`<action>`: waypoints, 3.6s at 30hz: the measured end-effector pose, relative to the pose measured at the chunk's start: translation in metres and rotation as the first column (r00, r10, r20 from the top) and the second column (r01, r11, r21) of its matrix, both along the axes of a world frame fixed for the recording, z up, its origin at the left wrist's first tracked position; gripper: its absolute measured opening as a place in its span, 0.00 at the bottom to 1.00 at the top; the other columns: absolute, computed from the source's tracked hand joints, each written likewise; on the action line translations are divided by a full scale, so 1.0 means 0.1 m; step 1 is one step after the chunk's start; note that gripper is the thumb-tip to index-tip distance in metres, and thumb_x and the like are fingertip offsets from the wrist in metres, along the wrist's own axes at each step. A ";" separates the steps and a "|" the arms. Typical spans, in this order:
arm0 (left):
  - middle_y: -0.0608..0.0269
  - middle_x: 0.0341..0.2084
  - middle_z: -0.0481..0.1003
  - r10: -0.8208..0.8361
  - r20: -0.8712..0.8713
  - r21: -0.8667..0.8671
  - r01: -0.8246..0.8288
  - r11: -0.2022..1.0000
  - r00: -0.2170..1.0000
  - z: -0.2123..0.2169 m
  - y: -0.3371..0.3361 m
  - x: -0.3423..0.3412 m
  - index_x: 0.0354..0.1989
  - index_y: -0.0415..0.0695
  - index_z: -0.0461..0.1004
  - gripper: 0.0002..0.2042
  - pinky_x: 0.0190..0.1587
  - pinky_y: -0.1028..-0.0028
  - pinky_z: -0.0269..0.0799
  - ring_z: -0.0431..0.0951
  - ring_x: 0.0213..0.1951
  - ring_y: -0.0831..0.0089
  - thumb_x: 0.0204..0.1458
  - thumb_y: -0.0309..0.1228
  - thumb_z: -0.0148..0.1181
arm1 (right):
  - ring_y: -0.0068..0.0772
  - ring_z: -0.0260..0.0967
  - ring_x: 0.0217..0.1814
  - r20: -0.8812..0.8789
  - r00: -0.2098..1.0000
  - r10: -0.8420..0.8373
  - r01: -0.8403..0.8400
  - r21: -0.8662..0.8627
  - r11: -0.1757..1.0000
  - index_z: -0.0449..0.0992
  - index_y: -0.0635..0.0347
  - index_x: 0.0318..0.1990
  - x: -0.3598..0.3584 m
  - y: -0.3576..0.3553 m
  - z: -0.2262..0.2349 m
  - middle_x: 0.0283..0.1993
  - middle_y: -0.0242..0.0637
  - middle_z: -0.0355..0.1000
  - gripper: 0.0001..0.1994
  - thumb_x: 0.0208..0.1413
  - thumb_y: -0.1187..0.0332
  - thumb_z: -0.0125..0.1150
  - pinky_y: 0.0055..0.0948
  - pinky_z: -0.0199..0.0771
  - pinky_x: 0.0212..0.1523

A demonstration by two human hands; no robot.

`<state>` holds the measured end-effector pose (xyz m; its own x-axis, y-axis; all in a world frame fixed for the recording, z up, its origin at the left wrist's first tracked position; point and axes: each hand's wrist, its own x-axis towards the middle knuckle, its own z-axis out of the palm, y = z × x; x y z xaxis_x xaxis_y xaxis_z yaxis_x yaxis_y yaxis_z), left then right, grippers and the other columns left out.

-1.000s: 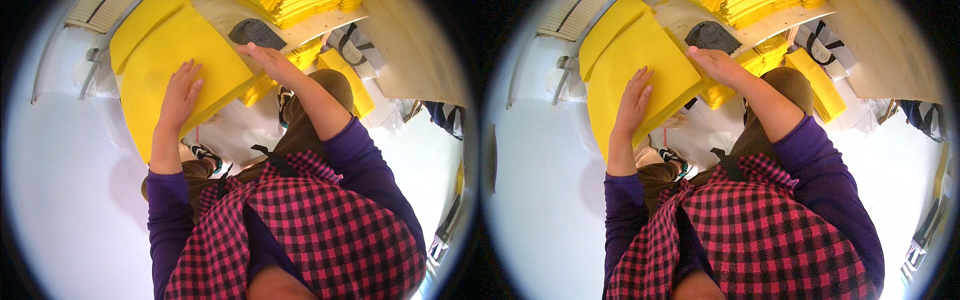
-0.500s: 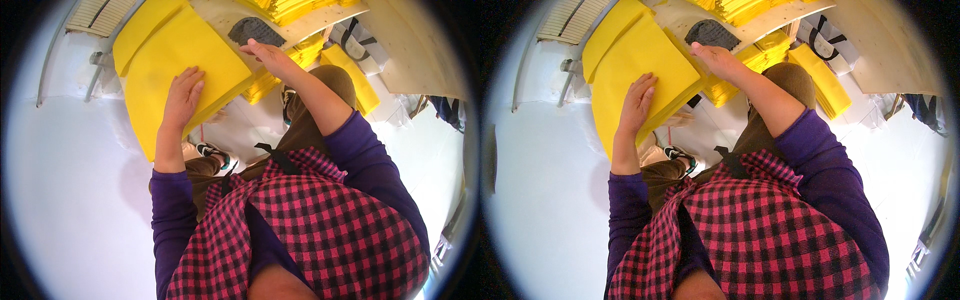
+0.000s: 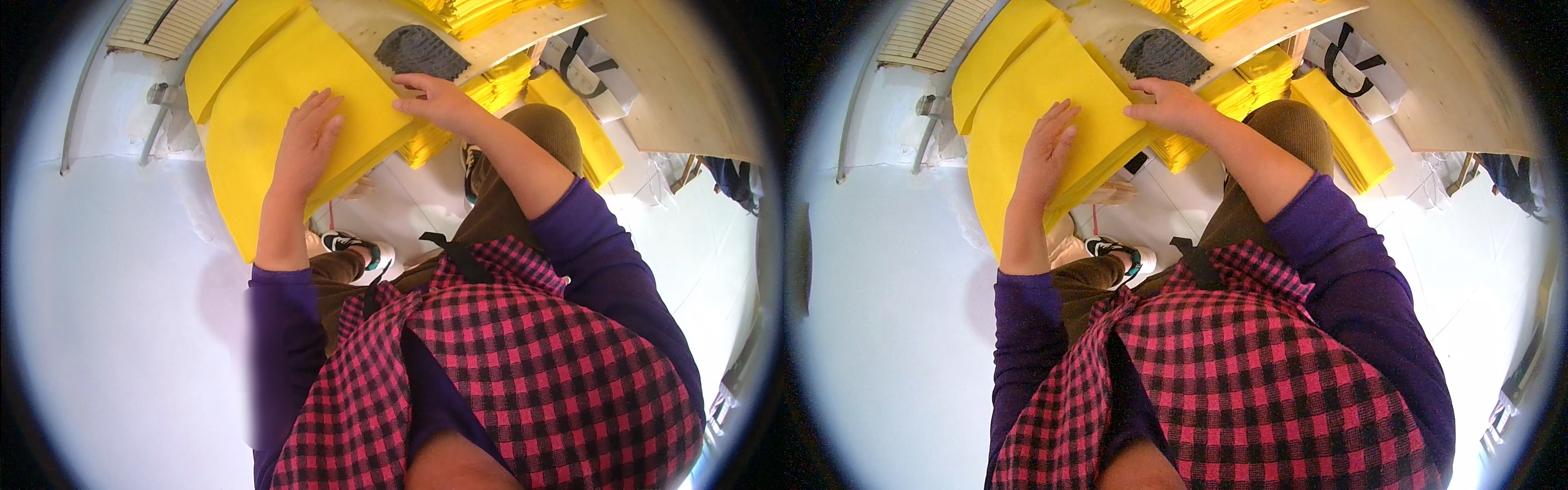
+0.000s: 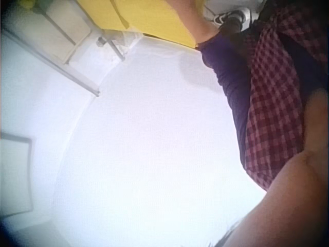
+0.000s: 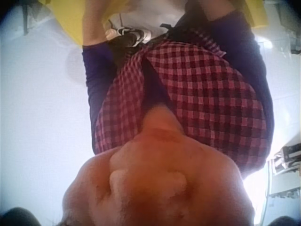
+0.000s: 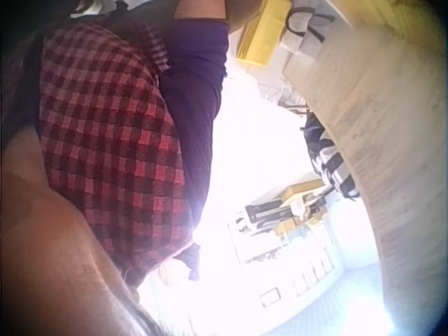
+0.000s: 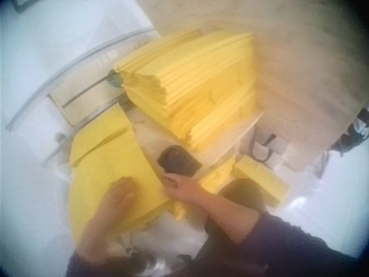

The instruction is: The person sits and repeatedly folds yellow foam sheets in half by hand, then stacks the folded pieces on a wooden workbench. The person handles the sheets one at a time, aligning edges before folding and stacking.

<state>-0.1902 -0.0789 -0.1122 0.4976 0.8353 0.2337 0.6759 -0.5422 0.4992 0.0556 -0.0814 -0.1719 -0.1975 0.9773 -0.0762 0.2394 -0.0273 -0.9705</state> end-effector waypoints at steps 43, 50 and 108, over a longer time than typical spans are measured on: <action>0.52 0.58 0.67 0.080 0.166 -0.091 -0.066 0.994 0.983 -0.28 -0.05 0.05 0.50 0.41 0.74 0.19 0.63 0.64 0.56 0.63 0.60 0.54 0.52 0.36 0.60 | 0.34 0.61 0.62 -0.242 0.967 0.077 -0.112 -0.135 0.984 0.62 0.66 0.62 -0.02 0.11 -0.06 0.59 0.43 0.66 0.29 0.51 0.69 0.55 0.30 0.58 0.62; 0.51 0.58 0.67 0.065 0.166 -0.077 -0.053 0.996 0.984 -0.28 -0.04 0.05 0.51 0.41 0.74 0.20 0.63 0.64 0.56 0.63 0.60 0.54 0.51 0.36 0.61 | 0.38 0.62 0.63 -0.126 0.992 0.000 -0.001 -0.009 1.000 0.63 0.62 0.62 0.03 0.14 -0.10 0.60 0.47 0.65 0.32 0.48 0.65 0.62 0.31 0.62 0.61; 0.51 0.59 0.65 0.287 0.382 -0.387 -0.130 0.913 0.878 -0.29 -0.02 0.02 0.58 0.39 0.66 0.19 0.65 0.69 0.51 0.60 0.64 0.60 0.61 0.33 0.49 | 0.21 0.65 0.33 0.089 0.951 0.297 -0.310 0.297 0.903 0.79 0.56 0.38 0.22 0.36 0.12 0.31 0.26 0.69 0.11 0.46 0.66 0.68 0.21 0.66 0.37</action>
